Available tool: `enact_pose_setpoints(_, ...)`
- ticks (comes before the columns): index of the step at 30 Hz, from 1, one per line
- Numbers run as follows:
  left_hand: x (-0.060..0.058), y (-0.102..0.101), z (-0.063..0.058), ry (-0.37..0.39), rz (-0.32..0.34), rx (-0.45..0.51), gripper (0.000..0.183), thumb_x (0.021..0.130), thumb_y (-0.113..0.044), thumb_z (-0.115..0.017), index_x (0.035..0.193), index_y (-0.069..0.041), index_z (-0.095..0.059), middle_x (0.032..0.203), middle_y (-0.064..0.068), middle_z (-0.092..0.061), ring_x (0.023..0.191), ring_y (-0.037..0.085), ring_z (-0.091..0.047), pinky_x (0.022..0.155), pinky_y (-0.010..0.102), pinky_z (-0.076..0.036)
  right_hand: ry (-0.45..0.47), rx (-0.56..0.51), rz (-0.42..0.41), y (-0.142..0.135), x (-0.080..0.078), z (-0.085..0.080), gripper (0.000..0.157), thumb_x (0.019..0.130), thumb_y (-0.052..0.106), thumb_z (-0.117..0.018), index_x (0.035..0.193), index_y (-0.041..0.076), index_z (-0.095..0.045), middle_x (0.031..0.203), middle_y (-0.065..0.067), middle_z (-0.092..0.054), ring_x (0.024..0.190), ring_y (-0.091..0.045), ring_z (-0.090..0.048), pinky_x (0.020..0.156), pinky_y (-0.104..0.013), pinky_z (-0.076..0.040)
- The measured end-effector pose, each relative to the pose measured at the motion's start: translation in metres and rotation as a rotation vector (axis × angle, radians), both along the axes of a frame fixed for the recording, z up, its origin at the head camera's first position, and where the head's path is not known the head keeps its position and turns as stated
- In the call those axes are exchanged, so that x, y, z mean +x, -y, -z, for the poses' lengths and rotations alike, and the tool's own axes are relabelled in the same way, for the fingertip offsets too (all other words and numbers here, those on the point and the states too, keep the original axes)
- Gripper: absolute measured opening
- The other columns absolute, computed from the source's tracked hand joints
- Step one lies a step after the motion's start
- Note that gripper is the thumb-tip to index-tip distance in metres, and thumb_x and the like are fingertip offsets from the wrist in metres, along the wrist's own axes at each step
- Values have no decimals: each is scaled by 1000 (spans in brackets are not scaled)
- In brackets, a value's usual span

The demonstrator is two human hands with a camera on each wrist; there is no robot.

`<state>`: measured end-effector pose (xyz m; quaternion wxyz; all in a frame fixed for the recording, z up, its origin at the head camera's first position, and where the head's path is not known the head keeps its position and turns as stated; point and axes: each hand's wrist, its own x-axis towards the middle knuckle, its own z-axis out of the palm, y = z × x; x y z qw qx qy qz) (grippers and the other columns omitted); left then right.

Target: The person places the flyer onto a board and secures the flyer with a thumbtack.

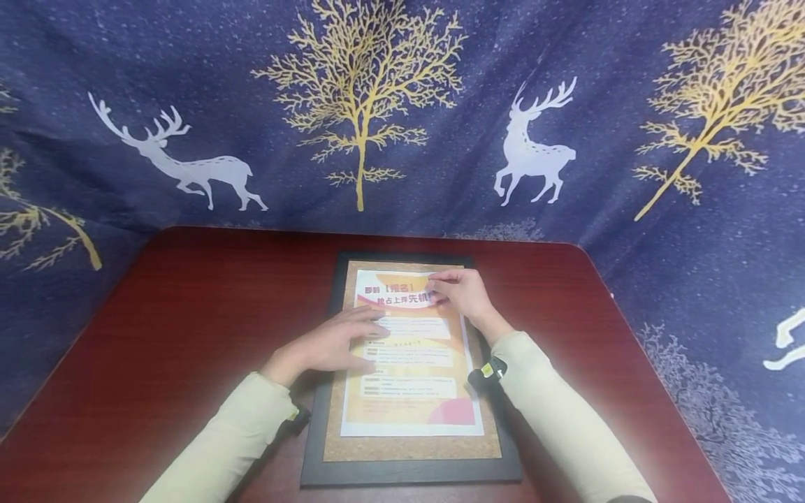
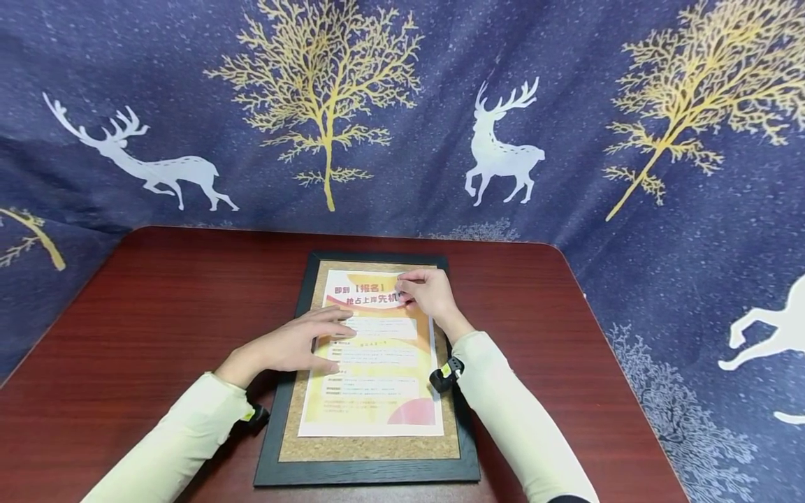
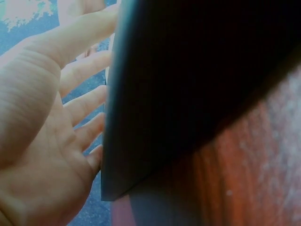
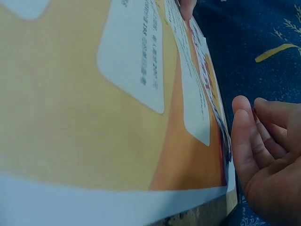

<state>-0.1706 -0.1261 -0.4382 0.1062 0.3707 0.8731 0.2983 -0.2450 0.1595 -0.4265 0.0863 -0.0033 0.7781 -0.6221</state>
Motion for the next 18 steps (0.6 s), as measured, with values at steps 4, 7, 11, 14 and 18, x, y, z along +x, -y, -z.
enact_pose_setpoints(4, -1, 0, 1, -5, 1, 0, 62, 82, -34, -81, 138, -14, -62, 158, 13, -38, 148, 38, -25, 119, 59, -14, -13, 14, -3, 4, -3, 1, 25, 93, 3, -69, 116, -8, -70, 99, -23, -74, 71, -22, -73, 56, -28, -59)
enact_pose_setpoints(7, -1, 0, 2, 0, 1, 1, 62, 82, -34, -81, 138, -14, -62, 158, 13, -38, 148, 38, -26, 119, 59, -14, -23, 17, -13, 6, -6, 3, 25, 94, 3, -68, 116, -9, -69, 98, -22, -74, 72, -23, -74, 57, -30, -60)
enact_pose_setpoints(11, -1, 0, 1, 7, 5, 5, 62, 82, -35, -81, 137, -13, -62, 158, 13, -39, 148, 38, -26, 119, 58, -15, -18, -8, -12, 11, -8, 5, 25, 94, 3, -68, 115, -10, -69, 98, -23, -74, 74, -25, -75, 60, -34, -61)
enact_pose_setpoints(14, -1, 0, 2, -1, 7, 5, 62, 83, -36, -81, 137, -14, -62, 158, 13, -39, 148, 37, -26, 119, 58, -16, -5, -16, -1, 14, -10, 5, 23, 93, 3, -69, 113, -9, -70, 96, -21, -74, 74, -26, -75, 61, -36, -61)
enact_pose_setpoints(18, -2, 0, 3, -2, 6, -1, 62, 83, -36, -81, 137, -14, -62, 158, 12, -39, 148, 36, -26, 119, 58, -16, 0, 9, 2, 18, -12, 4, 22, 93, 5, -69, 111, -6, -72, 93, -18, -75, 73, -25, -74, 59, -36, -61)
